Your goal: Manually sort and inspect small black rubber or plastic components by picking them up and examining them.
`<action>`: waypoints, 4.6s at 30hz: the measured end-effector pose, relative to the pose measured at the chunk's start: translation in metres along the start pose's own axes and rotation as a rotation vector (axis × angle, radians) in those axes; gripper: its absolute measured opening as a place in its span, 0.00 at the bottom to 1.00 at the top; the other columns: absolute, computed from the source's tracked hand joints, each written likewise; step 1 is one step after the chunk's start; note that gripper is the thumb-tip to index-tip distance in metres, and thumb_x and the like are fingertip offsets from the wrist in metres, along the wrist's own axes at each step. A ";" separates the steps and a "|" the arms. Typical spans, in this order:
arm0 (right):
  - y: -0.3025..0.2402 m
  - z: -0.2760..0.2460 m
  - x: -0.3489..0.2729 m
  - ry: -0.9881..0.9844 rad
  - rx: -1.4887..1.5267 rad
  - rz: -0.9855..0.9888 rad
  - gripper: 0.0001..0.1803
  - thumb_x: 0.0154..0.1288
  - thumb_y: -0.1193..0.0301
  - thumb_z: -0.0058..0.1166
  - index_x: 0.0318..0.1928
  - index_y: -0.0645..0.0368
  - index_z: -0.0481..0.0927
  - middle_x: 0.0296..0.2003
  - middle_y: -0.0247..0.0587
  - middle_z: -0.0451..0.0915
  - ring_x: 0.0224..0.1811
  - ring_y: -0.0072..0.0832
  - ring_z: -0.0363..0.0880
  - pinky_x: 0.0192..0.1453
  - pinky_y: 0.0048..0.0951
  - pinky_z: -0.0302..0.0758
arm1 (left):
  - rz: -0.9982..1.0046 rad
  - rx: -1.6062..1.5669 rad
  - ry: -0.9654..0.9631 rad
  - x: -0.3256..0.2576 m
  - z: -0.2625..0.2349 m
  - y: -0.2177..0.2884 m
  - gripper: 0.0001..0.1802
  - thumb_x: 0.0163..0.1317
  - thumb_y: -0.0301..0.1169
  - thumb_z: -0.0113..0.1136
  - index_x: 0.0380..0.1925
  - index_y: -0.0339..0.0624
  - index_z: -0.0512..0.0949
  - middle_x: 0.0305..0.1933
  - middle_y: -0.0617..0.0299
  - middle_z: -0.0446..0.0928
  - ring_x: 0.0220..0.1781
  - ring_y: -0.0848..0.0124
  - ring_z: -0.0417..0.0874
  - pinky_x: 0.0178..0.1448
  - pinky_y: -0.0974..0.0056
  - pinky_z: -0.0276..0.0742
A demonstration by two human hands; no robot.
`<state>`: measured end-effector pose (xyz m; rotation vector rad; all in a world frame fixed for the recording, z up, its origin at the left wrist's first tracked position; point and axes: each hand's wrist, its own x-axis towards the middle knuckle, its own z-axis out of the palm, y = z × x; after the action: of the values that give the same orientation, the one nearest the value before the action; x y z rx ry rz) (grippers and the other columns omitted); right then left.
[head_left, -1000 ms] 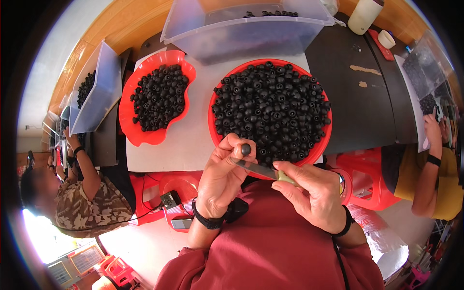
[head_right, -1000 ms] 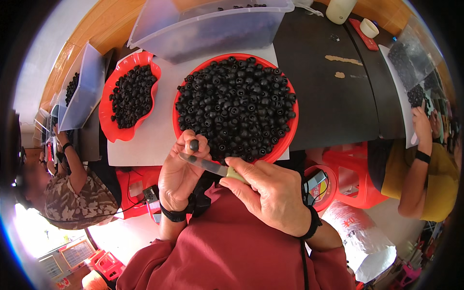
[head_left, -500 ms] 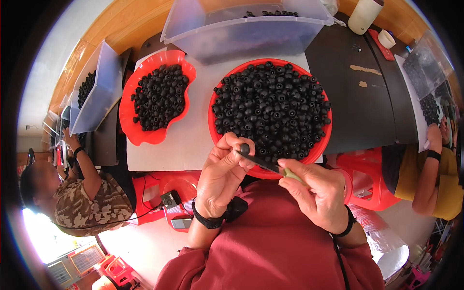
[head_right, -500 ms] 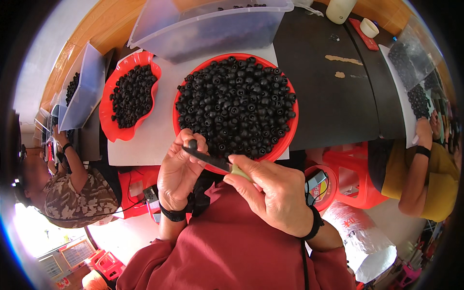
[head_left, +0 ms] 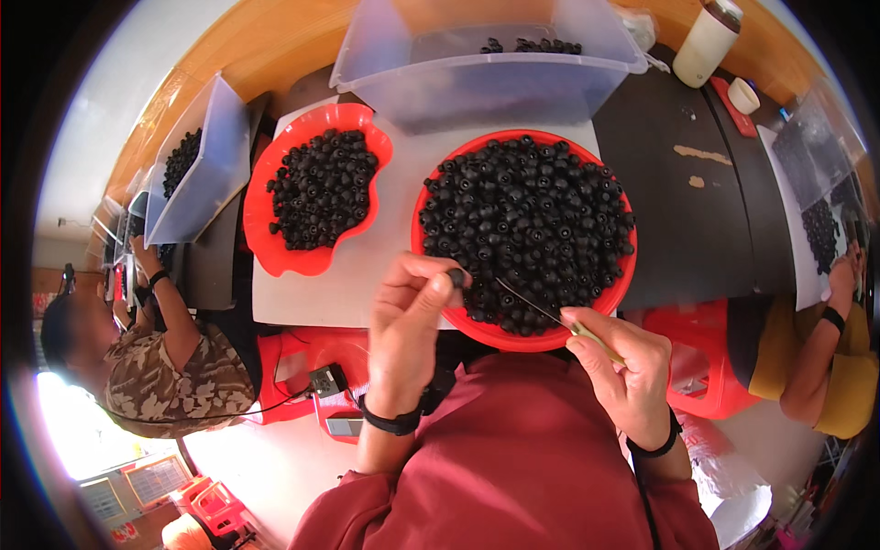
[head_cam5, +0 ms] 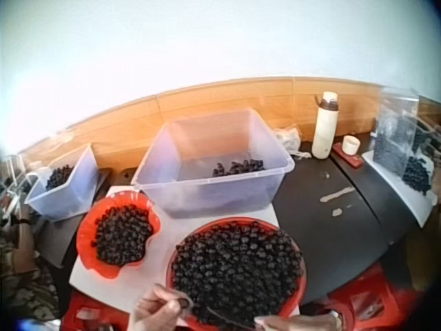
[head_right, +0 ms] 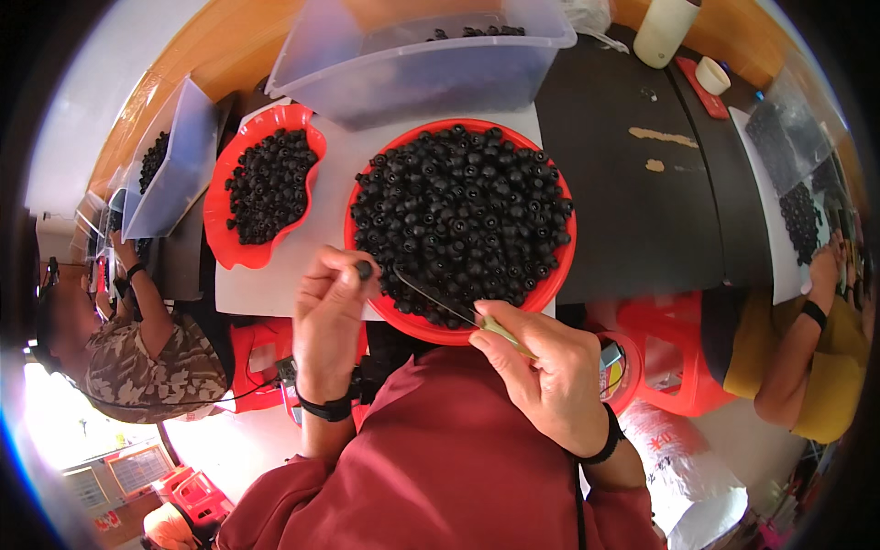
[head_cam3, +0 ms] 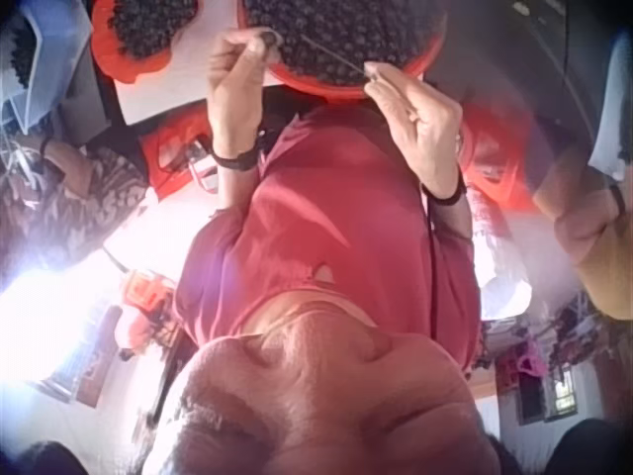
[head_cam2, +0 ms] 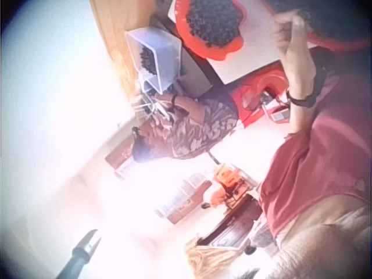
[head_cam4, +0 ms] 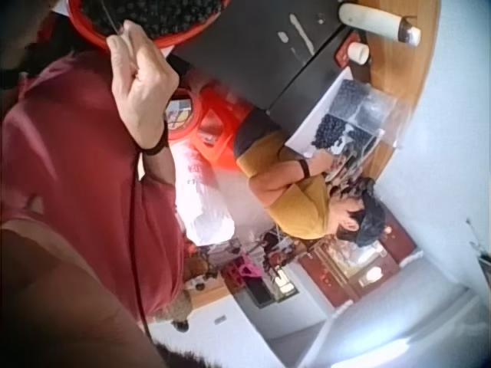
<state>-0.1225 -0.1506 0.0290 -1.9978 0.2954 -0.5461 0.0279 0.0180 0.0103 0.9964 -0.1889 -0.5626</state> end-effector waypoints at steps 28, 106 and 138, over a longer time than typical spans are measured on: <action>0.007 -0.009 -0.010 -0.002 0.038 0.139 0.13 0.66 0.70 0.62 0.45 0.68 0.82 0.35 0.47 0.86 0.31 0.22 0.85 0.27 0.19 0.79 | 0.556 1.595 -0.044 0.031 0.021 -0.009 0.07 0.51 0.26 0.67 0.31 0.41 0.82 0.37 0.62 0.75 0.42 0.61 0.76 0.45 0.57 0.69; 0.002 0.007 0.002 0.009 -0.135 -0.131 0.20 0.53 0.68 0.72 0.47 0.62 0.84 0.21 0.34 0.77 0.17 0.23 0.73 0.21 0.25 0.70 | -0.280 -0.323 -0.265 0.004 -0.003 -0.018 0.05 0.65 0.21 0.59 0.39 0.41 0.74 0.42 0.52 0.77 0.35 0.74 0.73 0.43 0.71 0.72; 0.004 0.008 0.012 0.056 -0.102 0.004 0.16 0.58 0.68 0.68 0.44 0.63 0.84 0.23 0.40 0.80 0.18 0.27 0.77 0.22 0.28 0.71 | -0.340 -0.335 -0.288 0.001 0.003 -0.015 0.05 0.64 0.23 0.61 0.36 0.42 0.75 0.39 0.52 0.78 0.32 0.73 0.74 0.42 0.70 0.73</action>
<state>-0.1081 -0.1508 0.0255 -2.0824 0.3683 -0.5962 0.0223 0.0093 -0.0009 0.6193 -0.1734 -1.0151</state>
